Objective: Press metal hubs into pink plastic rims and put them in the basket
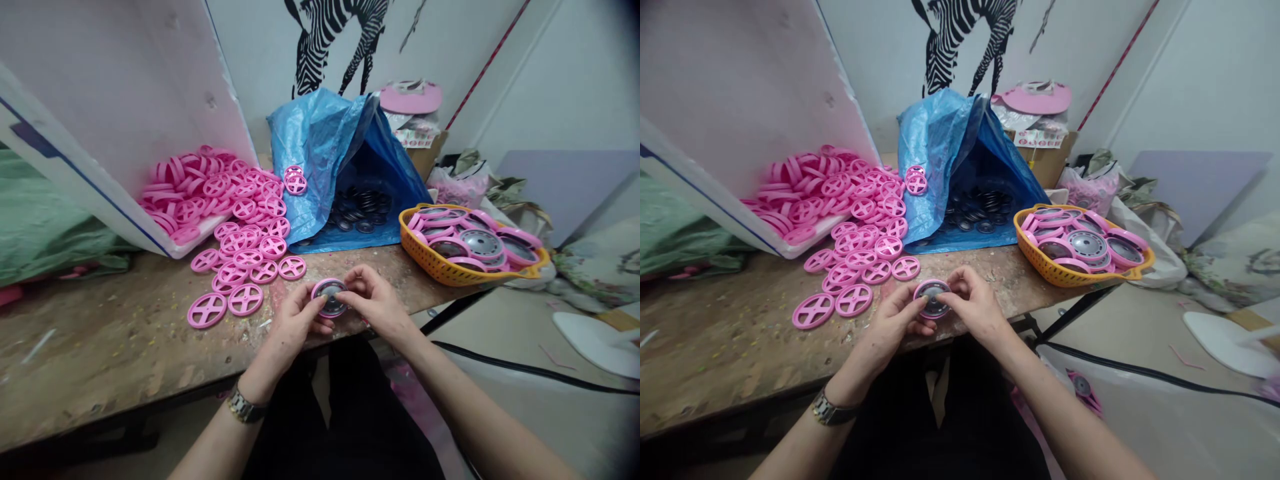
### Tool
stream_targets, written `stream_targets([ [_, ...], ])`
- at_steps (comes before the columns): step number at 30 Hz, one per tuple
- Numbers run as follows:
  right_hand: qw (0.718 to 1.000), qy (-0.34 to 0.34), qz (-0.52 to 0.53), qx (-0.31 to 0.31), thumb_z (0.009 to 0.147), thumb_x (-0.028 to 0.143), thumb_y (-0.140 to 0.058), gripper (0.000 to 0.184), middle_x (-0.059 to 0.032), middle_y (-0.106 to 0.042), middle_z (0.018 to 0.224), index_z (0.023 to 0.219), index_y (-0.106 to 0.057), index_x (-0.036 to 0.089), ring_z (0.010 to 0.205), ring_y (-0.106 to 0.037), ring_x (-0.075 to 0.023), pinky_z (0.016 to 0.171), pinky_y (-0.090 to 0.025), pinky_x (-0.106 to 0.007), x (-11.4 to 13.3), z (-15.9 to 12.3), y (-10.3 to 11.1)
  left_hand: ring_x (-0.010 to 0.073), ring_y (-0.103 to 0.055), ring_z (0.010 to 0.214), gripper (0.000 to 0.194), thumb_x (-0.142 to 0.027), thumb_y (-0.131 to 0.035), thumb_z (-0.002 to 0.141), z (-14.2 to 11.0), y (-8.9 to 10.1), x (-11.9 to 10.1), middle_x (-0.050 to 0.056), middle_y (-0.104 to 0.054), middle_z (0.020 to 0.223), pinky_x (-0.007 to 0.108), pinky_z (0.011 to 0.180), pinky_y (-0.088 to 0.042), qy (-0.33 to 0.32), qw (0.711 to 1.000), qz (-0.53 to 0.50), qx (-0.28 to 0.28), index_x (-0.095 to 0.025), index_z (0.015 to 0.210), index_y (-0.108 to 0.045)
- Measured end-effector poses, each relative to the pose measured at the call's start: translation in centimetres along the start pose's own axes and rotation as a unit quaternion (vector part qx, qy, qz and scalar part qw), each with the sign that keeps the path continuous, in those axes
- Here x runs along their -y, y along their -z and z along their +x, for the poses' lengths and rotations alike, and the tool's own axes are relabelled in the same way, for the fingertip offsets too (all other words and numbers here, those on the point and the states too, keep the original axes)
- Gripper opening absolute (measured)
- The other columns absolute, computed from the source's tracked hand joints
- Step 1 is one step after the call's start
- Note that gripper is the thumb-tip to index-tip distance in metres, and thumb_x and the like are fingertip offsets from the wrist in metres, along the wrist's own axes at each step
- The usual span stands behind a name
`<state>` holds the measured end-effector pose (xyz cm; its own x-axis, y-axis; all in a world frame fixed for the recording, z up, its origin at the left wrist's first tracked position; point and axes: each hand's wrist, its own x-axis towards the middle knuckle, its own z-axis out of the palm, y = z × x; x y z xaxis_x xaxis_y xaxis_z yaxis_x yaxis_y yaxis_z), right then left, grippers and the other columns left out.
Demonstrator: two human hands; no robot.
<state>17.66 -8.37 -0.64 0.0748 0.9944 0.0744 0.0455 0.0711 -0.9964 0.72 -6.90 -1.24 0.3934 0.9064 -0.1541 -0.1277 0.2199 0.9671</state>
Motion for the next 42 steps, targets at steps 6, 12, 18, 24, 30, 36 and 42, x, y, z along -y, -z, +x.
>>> stream_targets([
  [6,0.999,-0.021,0.016,0.034,0.068,0.036,-0.075,0.034,0.0001,-0.071,0.080,0.096,-0.060,0.023,0.071,-0.064,-0.0170,0.070,-0.048,-0.030,-0.5,-0.3,0.4,0.0106,-0.065,0.062,0.037,-0.044,-0.064,0.085,0.1,-0.2,0.8,0.002,-0.067,0.091,0.023,0.057,-0.058,-0.031,0.997,0.069,0.010,-0.017,0.110,-0.062],
  [12,0.996,-0.007,-0.012,0.091,0.076,0.033,-0.069,0.016,0.0004,-0.068,0.082,0.085,-0.069,0.020,0.080,-0.062,-0.0163,0.078,-0.046,-0.029,-0.5,-0.7,1.2,0.0167,-0.066,0.075,0.029,-0.038,-0.052,0.093,-0.5,-0.5,0.3,0.005,-0.064,0.096,0.027,0.060,-0.059,-0.115,0.974,0.196,0.013,-0.017,0.110,-0.063],
  [18,0.997,0.025,-0.046,0.048,0.081,0.028,-0.066,0.008,0.0020,-0.066,0.079,0.085,-0.069,0.022,0.077,-0.059,-0.0163,0.073,-0.044,-0.028,-0.6,-2.1,1.0,0.0152,-0.062,0.070,0.025,-0.038,-0.048,0.096,-1.0,-1.0,-0.1,0.002,-0.061,0.083,0.023,0.057,-0.053,-0.143,0.961,0.233,0.028,-0.017,0.100,-0.063],
  [24,0.998,0.033,-0.060,0.002,0.081,0.027,-0.064,0.006,0.0025,-0.062,0.073,0.078,-0.067,0.023,0.074,-0.056,-0.0162,0.069,-0.042,-0.027,-0.6,-3.1,0.4,0.0142,-0.058,0.069,0.026,-0.037,-0.047,0.097,-1.1,-1.5,0.6,0.001,-0.060,0.080,0.022,0.057,-0.047,-0.194,0.941,0.275,-0.025,-0.018,0.090,-0.064],
  [30,1.000,-0.001,0.007,-0.008,0.077,0.032,-0.066,0.011,0.0018,-0.063,0.074,0.080,-0.067,0.022,0.073,-0.058,-0.0161,0.070,-0.045,-0.028,-1.1,-2.8,0.2,0.0179,-0.063,0.078,0.023,-0.036,-0.050,0.095,-0.6,-1.2,-0.2,0.002,-0.065,0.086,0.024,0.062,-0.052,-0.160,0.944,0.286,0.031,-0.020,0.100,-0.065],
  [36,0.999,-0.009,0.033,0.002,0.077,0.032,-0.068,0.012,0.0022,-0.064,0.076,0.083,-0.066,0.022,0.073,-0.059,-0.0152,0.069,-0.047,-0.026,-0.4,-2.8,0.3,0.0161,-0.064,0.068,0.035,-0.027,-0.055,0.089,-0.4,-0.7,-0.1,0.005,-0.068,0.098,0.027,0.059,-0.056,-0.152,0.950,0.265,0.061,-0.020,0.123,-0.057],
  [42,1.000,0.010,-0.010,-0.012,0.077,0.028,-0.068,0.007,0.0041,-0.059,0.071,0.078,-0.064,0.022,0.070,-0.054,-0.0137,0.066,-0.042,-0.025,1.1,-3.5,1.0,0.0171,-0.066,0.067,0.038,-0.032,-0.056,0.089,-0.7,-1.6,-0.2,0.005,-0.069,0.095,0.028,0.056,-0.058,-0.169,0.951,0.251,0.064,-0.021,0.125,-0.056],
])
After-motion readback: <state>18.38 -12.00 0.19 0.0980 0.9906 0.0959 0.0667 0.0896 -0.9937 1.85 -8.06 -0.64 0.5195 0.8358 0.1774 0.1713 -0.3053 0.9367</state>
